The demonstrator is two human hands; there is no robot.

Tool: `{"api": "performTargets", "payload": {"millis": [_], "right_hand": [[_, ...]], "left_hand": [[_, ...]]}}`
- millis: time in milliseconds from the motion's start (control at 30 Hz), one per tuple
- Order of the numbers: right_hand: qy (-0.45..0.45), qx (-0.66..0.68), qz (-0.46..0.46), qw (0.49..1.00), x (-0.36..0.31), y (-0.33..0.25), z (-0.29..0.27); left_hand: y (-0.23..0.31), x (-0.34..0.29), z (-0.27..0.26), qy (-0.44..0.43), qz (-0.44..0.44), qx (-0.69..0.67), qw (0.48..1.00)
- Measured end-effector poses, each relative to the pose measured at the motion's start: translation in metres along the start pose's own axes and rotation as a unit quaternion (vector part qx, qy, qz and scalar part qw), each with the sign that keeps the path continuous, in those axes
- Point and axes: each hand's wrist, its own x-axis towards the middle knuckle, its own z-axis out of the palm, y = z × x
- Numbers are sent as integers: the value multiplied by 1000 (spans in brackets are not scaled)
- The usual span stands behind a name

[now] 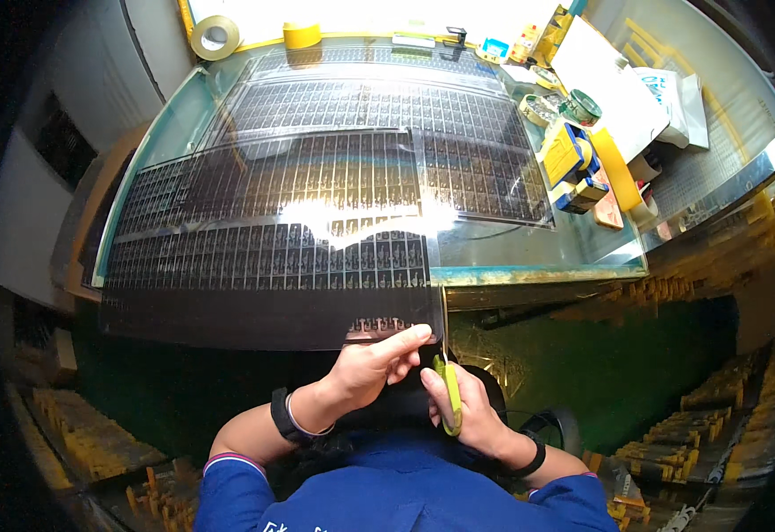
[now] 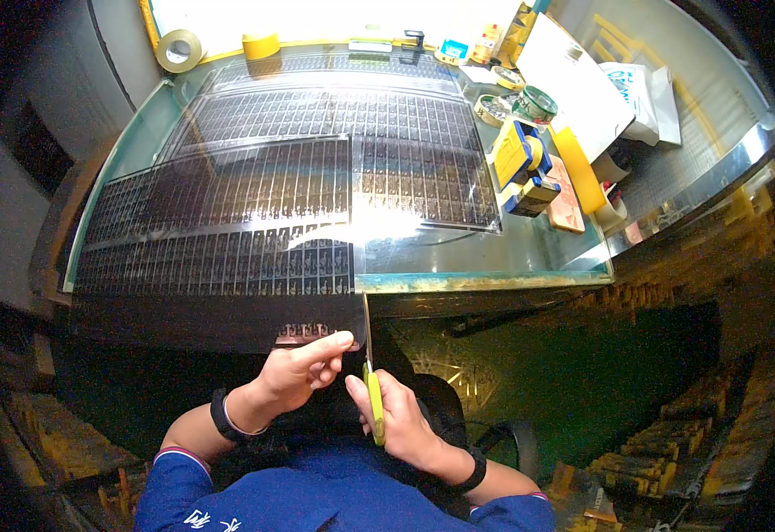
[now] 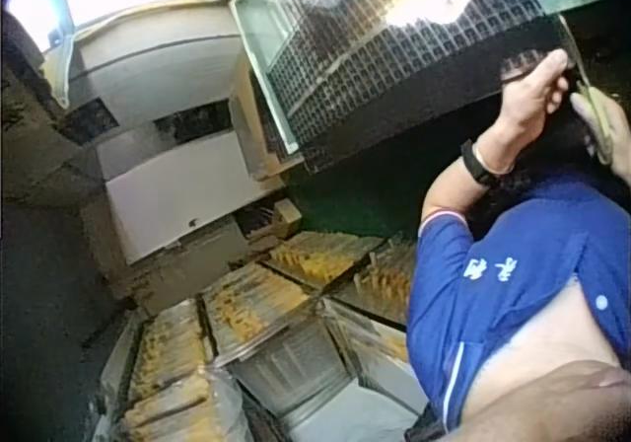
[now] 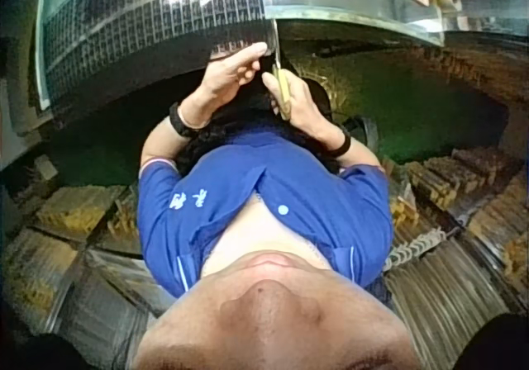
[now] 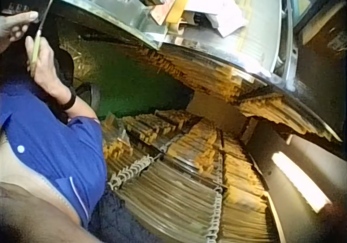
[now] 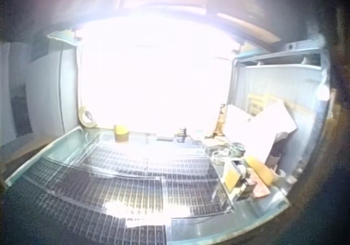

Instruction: Cutting a patterned electronic or solar film sheet with scissors.

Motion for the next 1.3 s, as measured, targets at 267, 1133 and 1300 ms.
{"api": "performTargets", "payload": {"millis": [267,1133,1300], "right_hand": [[-15,-1,6,1000,0,-3,-4],[-11,-17,-14,1000,0,-4,-5],[2,-41,-25,999,-1,-5,-4]], "left_hand": [[4,-4,4,-1,12,-13,1000],[-2,-4,7,5,0,18,1000],[-4,-4,5,0,-1,24,1000]]}}
